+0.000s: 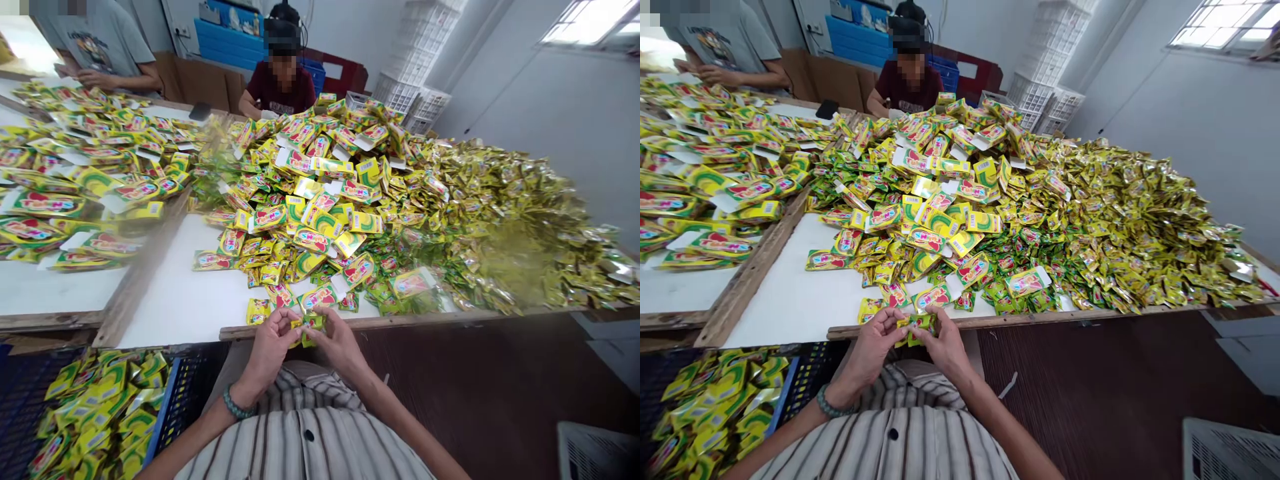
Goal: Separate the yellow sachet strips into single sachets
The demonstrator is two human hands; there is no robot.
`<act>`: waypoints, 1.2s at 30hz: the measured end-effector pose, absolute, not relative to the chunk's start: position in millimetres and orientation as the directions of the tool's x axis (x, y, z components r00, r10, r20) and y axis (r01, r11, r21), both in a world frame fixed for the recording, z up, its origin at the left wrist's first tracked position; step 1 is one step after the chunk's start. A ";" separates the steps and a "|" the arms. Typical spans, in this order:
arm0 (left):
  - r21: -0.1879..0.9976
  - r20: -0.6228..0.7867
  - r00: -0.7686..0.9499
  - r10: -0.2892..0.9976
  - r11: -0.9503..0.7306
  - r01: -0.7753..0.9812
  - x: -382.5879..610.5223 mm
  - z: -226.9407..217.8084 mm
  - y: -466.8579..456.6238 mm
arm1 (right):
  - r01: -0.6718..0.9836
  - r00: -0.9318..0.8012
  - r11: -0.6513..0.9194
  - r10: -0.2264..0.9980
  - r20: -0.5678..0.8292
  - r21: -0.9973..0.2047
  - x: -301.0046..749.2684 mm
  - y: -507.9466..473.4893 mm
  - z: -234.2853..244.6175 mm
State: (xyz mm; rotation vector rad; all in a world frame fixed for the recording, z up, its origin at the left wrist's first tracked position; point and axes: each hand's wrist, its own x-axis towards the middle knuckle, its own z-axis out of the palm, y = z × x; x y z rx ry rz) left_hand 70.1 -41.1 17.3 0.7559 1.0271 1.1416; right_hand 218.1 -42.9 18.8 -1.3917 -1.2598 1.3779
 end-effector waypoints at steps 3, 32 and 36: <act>0.901 -0.253 0.174 0.952 0.297 -0.315 64.8 21.4 -42.0 | 0.009 -0.200 -0.281 0.940 -0.277 -0.960 220.6 -43.8 17.8; 0.612 0.235 0.402 0.885 -0.456 0.646 6.6 49.4 45.0 | 0.029 0.179 0.151 0.972 0.154 -0.988 239.8 8.1 42.6; 0.908 0.088 0.310 0.947 -0.204 0.365 29.3 49.7 22.0 | 0.285 -0.055 0.154 0.988 0.144 -0.946 245.4 15.0 69.2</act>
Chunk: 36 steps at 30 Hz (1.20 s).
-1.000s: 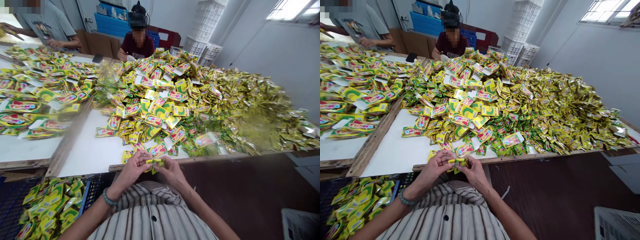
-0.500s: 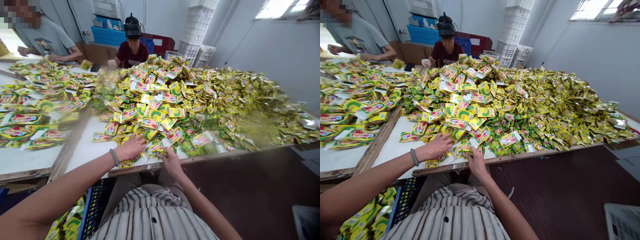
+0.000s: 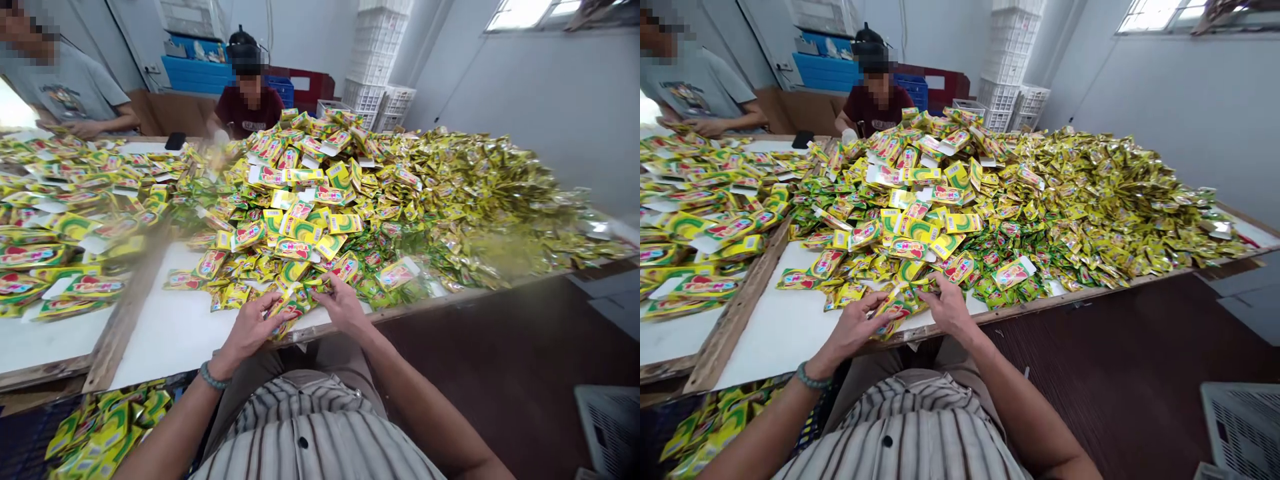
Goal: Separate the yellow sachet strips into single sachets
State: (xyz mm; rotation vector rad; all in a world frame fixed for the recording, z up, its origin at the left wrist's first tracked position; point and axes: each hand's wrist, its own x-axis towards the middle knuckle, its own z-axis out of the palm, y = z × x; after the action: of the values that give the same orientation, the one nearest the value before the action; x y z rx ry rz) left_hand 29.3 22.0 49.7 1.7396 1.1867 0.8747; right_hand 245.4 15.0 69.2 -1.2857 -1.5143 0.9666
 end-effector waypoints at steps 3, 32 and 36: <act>0.992 -0.061 0.282 0.957 0.026 0.124 37.7 47.2 5.9 | 0.454 -0.218 0.173 0.973 0.080 -0.874 253.4 17.5 77.8; 0.886 -0.311 0.341 0.887 0.400 -0.233 37.3 30.6 -20.9 | 0.442 -0.309 0.191 0.950 0.051 -0.877 227.5 -15.0 61.4; 0.892 -0.326 0.302 0.896 0.397 -0.216 39.2 31.0 -21.0 | 0.495 -0.303 0.245 0.948 0.099 -0.834 224.4 -22.9 62.2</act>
State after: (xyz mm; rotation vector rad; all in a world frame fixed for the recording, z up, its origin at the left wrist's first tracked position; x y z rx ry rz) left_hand 39.2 -21.0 31.0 0.8529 0.9812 0.8699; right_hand 224.4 -22.9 62.2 -1.3138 -1.9042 0.9437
